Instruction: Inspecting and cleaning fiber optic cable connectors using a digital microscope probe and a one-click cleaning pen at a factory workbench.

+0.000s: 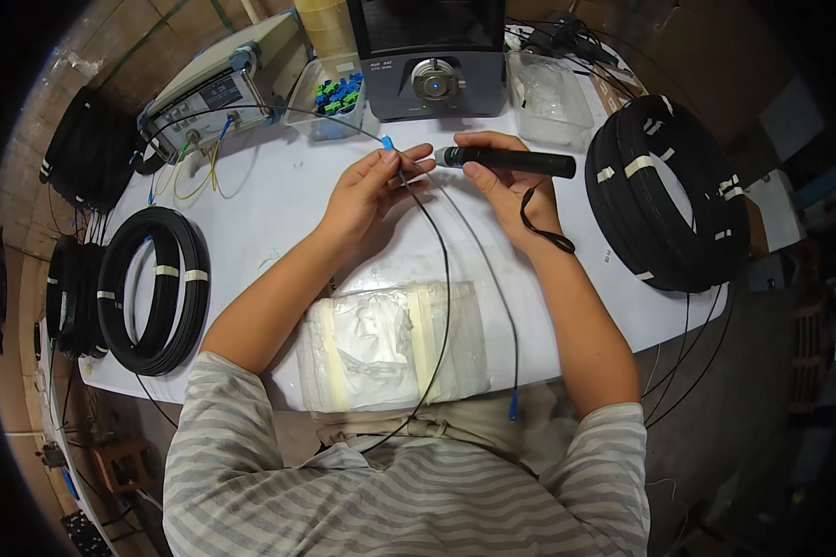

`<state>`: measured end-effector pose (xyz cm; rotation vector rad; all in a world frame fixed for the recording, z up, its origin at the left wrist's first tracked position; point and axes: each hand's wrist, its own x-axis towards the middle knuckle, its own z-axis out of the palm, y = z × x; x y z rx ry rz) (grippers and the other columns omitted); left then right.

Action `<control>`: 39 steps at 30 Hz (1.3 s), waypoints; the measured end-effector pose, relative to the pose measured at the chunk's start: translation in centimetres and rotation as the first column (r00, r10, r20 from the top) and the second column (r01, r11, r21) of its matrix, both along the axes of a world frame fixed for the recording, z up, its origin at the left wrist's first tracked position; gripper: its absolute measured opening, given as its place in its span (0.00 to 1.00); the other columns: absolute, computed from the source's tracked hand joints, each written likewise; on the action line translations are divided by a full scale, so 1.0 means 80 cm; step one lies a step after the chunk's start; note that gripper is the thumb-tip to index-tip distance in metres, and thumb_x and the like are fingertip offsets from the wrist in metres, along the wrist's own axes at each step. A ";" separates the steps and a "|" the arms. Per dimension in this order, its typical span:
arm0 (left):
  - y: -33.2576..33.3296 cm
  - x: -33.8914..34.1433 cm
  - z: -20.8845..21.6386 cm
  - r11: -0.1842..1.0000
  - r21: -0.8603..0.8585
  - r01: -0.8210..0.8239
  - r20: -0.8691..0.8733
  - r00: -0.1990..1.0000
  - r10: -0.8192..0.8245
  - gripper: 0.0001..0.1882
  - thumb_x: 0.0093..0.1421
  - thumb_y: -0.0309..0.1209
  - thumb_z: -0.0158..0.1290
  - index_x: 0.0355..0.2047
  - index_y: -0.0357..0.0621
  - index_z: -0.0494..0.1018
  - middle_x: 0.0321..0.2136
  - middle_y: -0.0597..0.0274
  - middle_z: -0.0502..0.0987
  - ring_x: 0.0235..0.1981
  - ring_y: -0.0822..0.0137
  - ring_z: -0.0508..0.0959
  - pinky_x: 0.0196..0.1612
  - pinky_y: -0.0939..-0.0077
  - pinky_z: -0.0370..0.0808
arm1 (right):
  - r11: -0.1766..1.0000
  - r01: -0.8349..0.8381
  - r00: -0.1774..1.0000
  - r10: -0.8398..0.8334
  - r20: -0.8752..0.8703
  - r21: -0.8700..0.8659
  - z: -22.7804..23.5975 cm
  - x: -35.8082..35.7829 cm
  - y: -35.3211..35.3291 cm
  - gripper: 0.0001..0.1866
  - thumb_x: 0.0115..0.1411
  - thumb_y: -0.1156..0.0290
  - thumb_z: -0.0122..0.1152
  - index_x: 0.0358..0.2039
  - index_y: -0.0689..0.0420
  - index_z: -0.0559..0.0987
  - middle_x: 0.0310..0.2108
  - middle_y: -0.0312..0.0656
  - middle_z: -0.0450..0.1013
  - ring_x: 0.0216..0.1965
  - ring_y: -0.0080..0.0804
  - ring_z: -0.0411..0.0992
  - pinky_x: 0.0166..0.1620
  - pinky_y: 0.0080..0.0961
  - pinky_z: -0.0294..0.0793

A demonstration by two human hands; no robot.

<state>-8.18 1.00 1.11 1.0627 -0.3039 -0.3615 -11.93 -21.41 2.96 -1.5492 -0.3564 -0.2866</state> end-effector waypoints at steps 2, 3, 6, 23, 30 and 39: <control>0.003 0.001 -0.006 0.999 -0.015 0.040 0.003 0.999 -0.040 0.17 0.75 0.39 0.46 0.44 0.35 0.75 0.63 0.45 0.71 0.59 0.58 0.76 0.62 0.61 0.74 | 0.999 -0.005 1.000 0.004 -0.019 -0.047 -0.002 -0.002 0.006 0.18 0.66 0.75 0.65 0.55 0.58 0.77 0.55 0.41 0.77 0.55 0.28 0.75 0.61 0.27 0.72; 0.004 0.000 -0.010 0.999 -0.011 0.032 -0.011 0.999 -0.032 0.17 0.75 0.39 0.46 0.44 0.35 0.75 0.62 0.45 0.72 0.59 0.58 0.76 0.62 0.61 0.74 | 0.999 -0.017 1.000 0.016 -0.015 -0.036 -0.006 -0.001 0.009 0.17 0.66 0.75 0.64 0.55 0.59 0.76 0.55 0.41 0.77 0.55 0.28 0.75 0.61 0.27 0.72; 0.003 0.000 -0.002 0.998 -0.047 0.043 -0.071 0.996 -0.047 0.18 0.76 0.39 0.45 0.44 0.33 0.74 0.60 0.45 0.73 0.57 0.59 0.77 0.63 0.64 0.75 | 0.999 -0.034 0.999 0.034 -0.021 0.007 -0.014 0.004 0.009 0.14 0.66 0.75 0.64 0.52 0.58 0.76 0.57 0.42 0.76 0.57 0.30 0.74 0.63 0.29 0.70; 0.002 0.018 -0.021 0.999 -0.037 0.034 -0.144 0.989 -0.039 0.17 0.76 0.43 0.45 0.43 0.40 0.71 0.48 0.47 0.80 0.44 0.58 0.84 0.48 0.62 0.83 | 0.848 0.150 0.978 -0.053 0.201 -0.508 0.067 0.094 0.077 0.29 0.69 0.56 0.58 0.64 0.61 0.70 0.39 0.53 0.81 0.40 0.45 0.81 0.44 0.35 0.77; 0.007 0.016 -0.008 0.990 0.065 0.123 -0.160 0.981 -0.112 0.20 0.76 0.44 0.44 0.49 0.35 0.64 0.39 0.45 0.81 0.29 0.55 0.86 0.30 0.69 0.86 | 0.541 0.020 0.997 -0.072 -0.023 -0.841 0.088 0.159 0.170 0.24 0.65 0.65 0.51 0.58 0.64 0.74 0.46 0.61 0.79 0.49 0.58 0.78 0.53 0.48 0.75; 0.009 0.016 -0.018 0.986 0.022 0.164 -0.090 0.983 -0.161 0.19 0.76 0.41 0.43 0.54 0.36 0.67 0.37 0.46 0.81 0.31 0.59 0.85 0.34 0.69 0.86 | 0.603 0.124 0.992 -0.054 0.115 -0.788 0.060 0.152 0.171 0.30 0.63 0.56 0.63 0.59 0.64 0.74 0.54 0.61 0.71 0.54 0.58 0.74 0.58 0.43 0.73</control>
